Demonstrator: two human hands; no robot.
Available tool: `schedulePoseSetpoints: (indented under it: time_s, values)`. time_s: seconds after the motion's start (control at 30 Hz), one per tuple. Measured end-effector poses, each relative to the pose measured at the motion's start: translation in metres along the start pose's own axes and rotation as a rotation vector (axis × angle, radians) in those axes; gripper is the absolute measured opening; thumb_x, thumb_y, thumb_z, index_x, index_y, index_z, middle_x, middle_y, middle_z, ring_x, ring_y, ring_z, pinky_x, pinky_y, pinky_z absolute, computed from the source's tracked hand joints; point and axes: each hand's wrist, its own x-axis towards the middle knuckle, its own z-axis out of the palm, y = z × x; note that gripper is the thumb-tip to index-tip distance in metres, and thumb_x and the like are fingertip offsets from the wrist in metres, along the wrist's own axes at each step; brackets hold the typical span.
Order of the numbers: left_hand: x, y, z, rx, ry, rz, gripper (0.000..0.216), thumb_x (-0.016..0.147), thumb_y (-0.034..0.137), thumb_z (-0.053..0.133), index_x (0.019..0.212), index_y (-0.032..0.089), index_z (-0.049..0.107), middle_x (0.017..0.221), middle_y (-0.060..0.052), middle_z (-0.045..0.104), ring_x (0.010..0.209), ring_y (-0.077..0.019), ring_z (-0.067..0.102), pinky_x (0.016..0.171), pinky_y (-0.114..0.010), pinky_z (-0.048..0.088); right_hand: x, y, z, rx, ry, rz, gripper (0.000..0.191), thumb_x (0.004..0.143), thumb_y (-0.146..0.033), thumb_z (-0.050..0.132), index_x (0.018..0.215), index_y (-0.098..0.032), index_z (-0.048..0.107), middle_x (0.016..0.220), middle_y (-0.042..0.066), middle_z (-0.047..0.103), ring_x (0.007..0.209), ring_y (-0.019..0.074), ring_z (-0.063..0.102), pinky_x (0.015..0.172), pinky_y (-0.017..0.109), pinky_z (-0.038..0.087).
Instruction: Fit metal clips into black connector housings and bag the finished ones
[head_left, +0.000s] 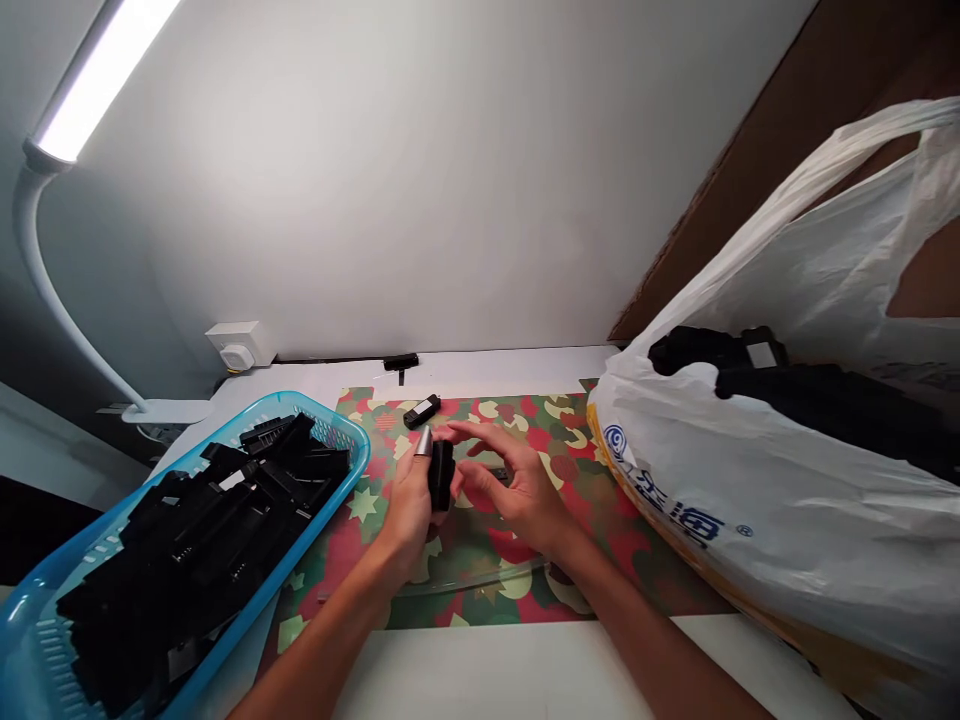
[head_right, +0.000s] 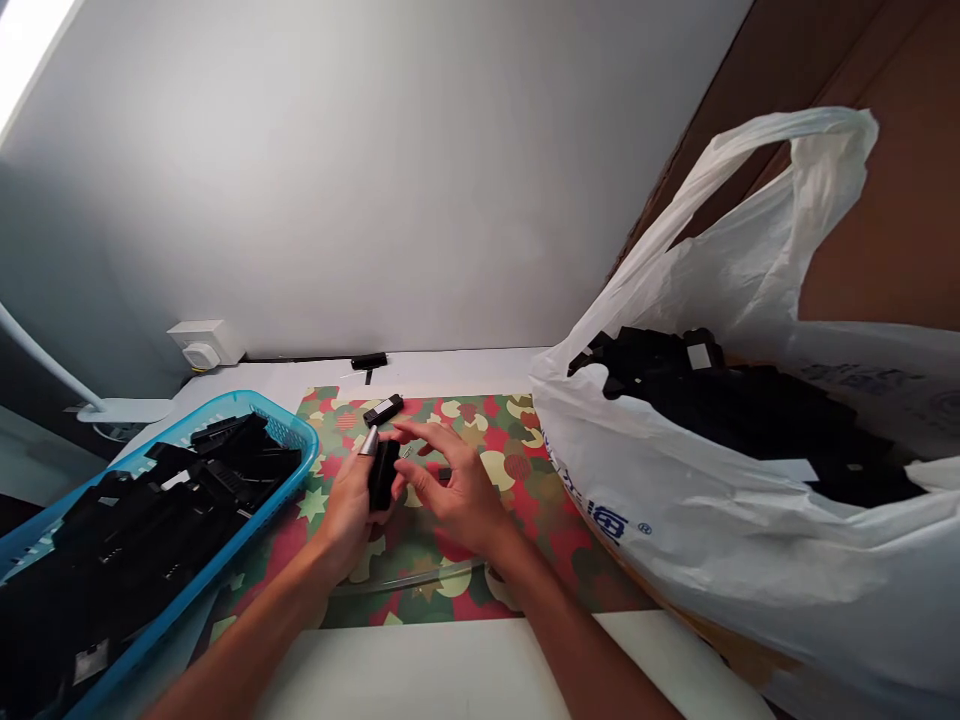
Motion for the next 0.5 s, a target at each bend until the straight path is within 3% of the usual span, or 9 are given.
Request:
schedulePoseSetpoints:
  time_s: [0.13, 0.27, 0.5]
  values:
    - [-0.002, -0.002, 0.0, 0.017, -0.05, 0.045, 0.044, 0.084, 0.066, 0.07, 0.1, 0.024, 0.066, 0.05, 0.006, 0.051, 0.041, -0.013, 0.038, 0.041, -0.023, 0.022, 0.002, 0.003, 0.0, -0.111, 0.081, -0.125, 0.025, 0.096, -0.016, 0.066, 0.115, -0.026, 0.079, 0.11, 0.006, 0.081, 0.101, 0.0245, 0.074, 0.079, 0.037, 0.065]
    - [-0.005, -0.008, -0.002, 0.153, -0.042, 0.205, 0.033, 0.09, 0.057, 0.075, 0.089, 0.025, 0.065, 0.066, 0.003, 0.058, 0.057, -0.0154, 0.047, 0.052, -0.024, 0.034, 0.0, 0.007, 0.003, -0.202, 0.141, -0.141, 0.024, 0.09, -0.009, 0.064, 0.099, -0.023, 0.081, 0.09, 0.004, 0.08, 0.073, 0.0194, 0.074, 0.065, 0.031, 0.064]
    - [-0.003, -0.014, -0.001, 0.247, -0.178, 0.265, 0.04, 0.102, 0.063, 0.056, 0.123, 0.029, 0.06, 0.062, 0.008, 0.042, 0.05, -0.0145, 0.031, 0.049, -0.026, 0.025, -0.004, 0.009, 0.008, -0.206, 0.228, -0.148, 0.024, 0.091, -0.014, 0.065, 0.099, -0.024, 0.085, 0.086, 0.003, 0.085, 0.067, 0.0202, 0.078, 0.064, 0.031, 0.068]
